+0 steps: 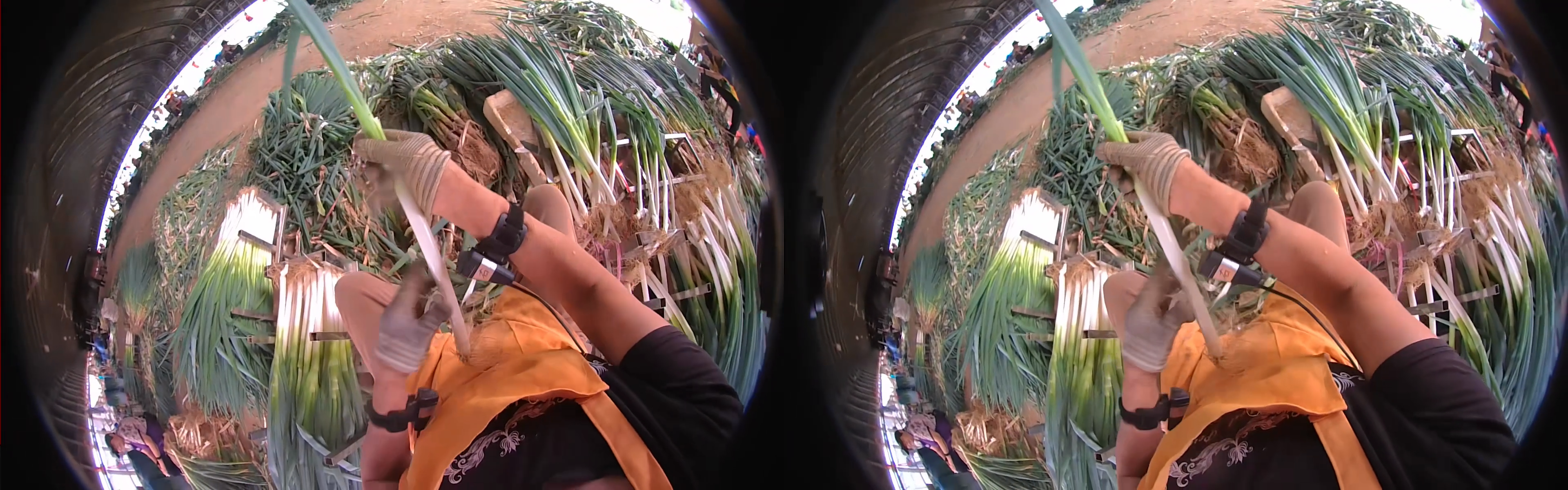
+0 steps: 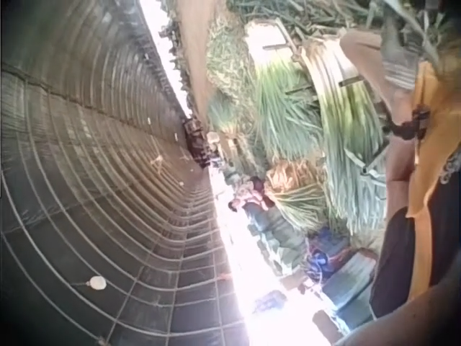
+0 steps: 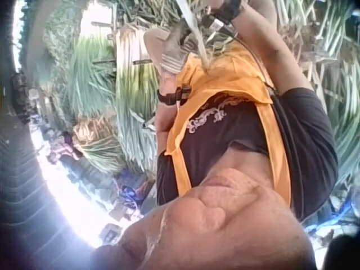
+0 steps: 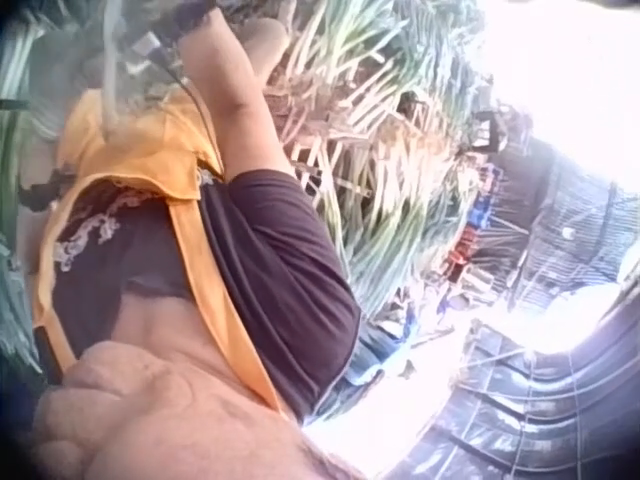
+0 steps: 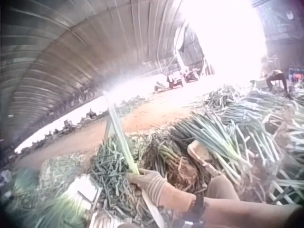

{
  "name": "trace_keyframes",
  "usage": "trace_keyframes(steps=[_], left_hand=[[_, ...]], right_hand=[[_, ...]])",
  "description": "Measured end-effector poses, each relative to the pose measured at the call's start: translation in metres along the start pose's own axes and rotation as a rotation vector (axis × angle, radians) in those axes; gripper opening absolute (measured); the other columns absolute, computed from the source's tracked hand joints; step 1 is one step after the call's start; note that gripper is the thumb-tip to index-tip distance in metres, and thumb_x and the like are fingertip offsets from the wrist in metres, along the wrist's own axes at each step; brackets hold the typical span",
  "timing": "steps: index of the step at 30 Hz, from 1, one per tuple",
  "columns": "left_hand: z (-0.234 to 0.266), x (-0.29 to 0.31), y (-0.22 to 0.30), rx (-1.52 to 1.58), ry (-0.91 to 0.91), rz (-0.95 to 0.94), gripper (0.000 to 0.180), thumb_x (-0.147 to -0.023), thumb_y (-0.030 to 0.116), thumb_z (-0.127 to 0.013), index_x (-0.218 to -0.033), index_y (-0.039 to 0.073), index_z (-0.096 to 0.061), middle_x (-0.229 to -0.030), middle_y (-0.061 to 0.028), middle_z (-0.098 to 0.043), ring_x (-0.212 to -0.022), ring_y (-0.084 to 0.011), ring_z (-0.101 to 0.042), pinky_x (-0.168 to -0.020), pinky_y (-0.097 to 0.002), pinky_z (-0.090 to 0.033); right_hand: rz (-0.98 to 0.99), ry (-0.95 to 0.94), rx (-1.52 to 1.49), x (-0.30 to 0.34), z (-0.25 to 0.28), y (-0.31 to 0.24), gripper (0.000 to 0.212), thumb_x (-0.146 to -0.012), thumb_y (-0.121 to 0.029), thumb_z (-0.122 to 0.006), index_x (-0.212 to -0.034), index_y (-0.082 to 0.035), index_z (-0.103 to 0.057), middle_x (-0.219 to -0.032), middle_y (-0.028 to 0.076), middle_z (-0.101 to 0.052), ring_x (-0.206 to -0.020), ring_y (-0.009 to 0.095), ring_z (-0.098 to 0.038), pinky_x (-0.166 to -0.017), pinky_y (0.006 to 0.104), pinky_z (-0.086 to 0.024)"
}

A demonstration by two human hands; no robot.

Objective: Peeling outer layers of leeks and sorting them into bundles in an agricultural processing facility.

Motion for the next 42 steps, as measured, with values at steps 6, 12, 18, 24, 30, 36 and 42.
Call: trace_keyframes(steps=[6, 12, 18, 24, 30, 36, 42], left_hand=[[-0.007, 0.037, -0.082, 0.032, -0.147, 0.191, 0.018, -0.084, 0.002, -0.051, -0.099, 0.001, -0.061, -0.075, -0.0030, -0.059, -0.062, -0.0092, -0.052, -0.056, -0.0207, -0.042], [0.026, 0.108, -0.099, -0.401, -0.196, 0.104, 0.016, -0.084, 0.006, -0.056, -0.098, 0.000, -0.063, -0.076, -0.0033, -0.062, -0.064, -0.0123, -0.056, -0.058, -0.0224, -0.045], [0.033, 0.059, -0.071, -0.467, -0.113, 0.149, 0.051, -0.078, 0.033, -0.065, -0.117, 0.002, -0.052, -0.109, -0.0135, -0.057, -0.100, -0.0226, -0.056, -0.083, -0.0305, -0.045], [-0.049, 0.014, -0.001, 0.776, -0.438, 0.145, 0.068, -0.076, 0.037, -0.068, -0.121, -0.008, -0.044, -0.104, -0.0118, -0.057, -0.091, -0.0215, -0.059, -0.083, -0.0292, -0.048], [-0.065, 0.040, -0.038, 0.579, -0.350, 0.463, 0.033, -0.087, 0.007, -0.054, -0.117, -0.006, -0.049, -0.095, -0.0123, -0.062, -0.083, -0.0176, -0.062, -0.077, -0.0282, -0.052], [-0.067, 0.052, -0.039, 0.380, -0.459, 0.371, 0.024, -0.089, 0.003, -0.047, -0.111, -0.009, -0.051, -0.096, -0.0143, -0.063, -0.085, -0.0188, -0.062, -0.079, -0.0281, -0.051], [-0.065, 0.053, -0.050, 0.570, -0.301, 0.632, 0.032, -0.087, 0.018, -0.057, -0.106, -0.007, -0.053, -0.090, -0.0114, -0.062, -0.081, -0.0173, -0.062, -0.078, -0.0281, -0.051]], right_hand=[[-0.016, 0.051, -0.032, -0.018, 0.042, -0.005, 0.016, -0.081, -0.017, -0.064, -0.082, -0.006, -0.052, -0.057, 0.003, -0.052, -0.041, 0.011, -0.046, -0.034, 0.0264, -0.038], [0.172, 0.104, -0.139, -0.014, 0.095, -0.090, 0.017, -0.082, -0.019, -0.063, -0.085, -0.008, -0.051, -0.060, 0.000, -0.050, -0.042, 0.009, -0.043, -0.036, 0.0239, -0.037], [0.234, -0.232, -0.423, -0.001, 0.078, -0.105, 0.028, -0.087, -0.025, -0.057, -0.103, -0.002, -0.054, -0.061, -0.003, -0.048, -0.044, 0.006, -0.042, -0.042, 0.0228, -0.036], [0.166, -0.568, -0.680, 0.025, 0.008, -0.062, 0.044, -0.089, -0.035, -0.051, -0.115, 0.001, -0.049, -0.056, -0.003, -0.046, -0.044, 0.005, -0.039, -0.042, 0.0207, -0.035], [0.113, -0.744, -0.690, 0.060, -0.002, -0.041, 0.058, -0.087, -0.048, -0.046, -0.121, 0.000, -0.046, -0.055, -0.002, -0.052, -0.037, 0.003, -0.039, -0.038, 0.0193, -0.035], [0.081, -0.923, -0.770, 0.082, -0.021, -0.034, 0.061, -0.087, -0.050, -0.041, -0.126, -0.002, -0.041, -0.057, -0.002, -0.054, -0.036, 0.003, -0.040, -0.035, 0.0191, -0.034], [0.092, -0.567, -0.457, 0.074, -0.002, -0.030, 0.054, -0.086, -0.046, -0.051, -0.119, -0.004, -0.048, -0.056, 0.000, -0.053, -0.037, 0.007, -0.043, -0.036, 0.0204, -0.037]])
Point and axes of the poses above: each hand's wrist, its own x-axis away from the middle knuckle, its own z-axis out of the back of the hand, y = z × x, the point moved 10 cm from there along -x, towards the middle knuckle
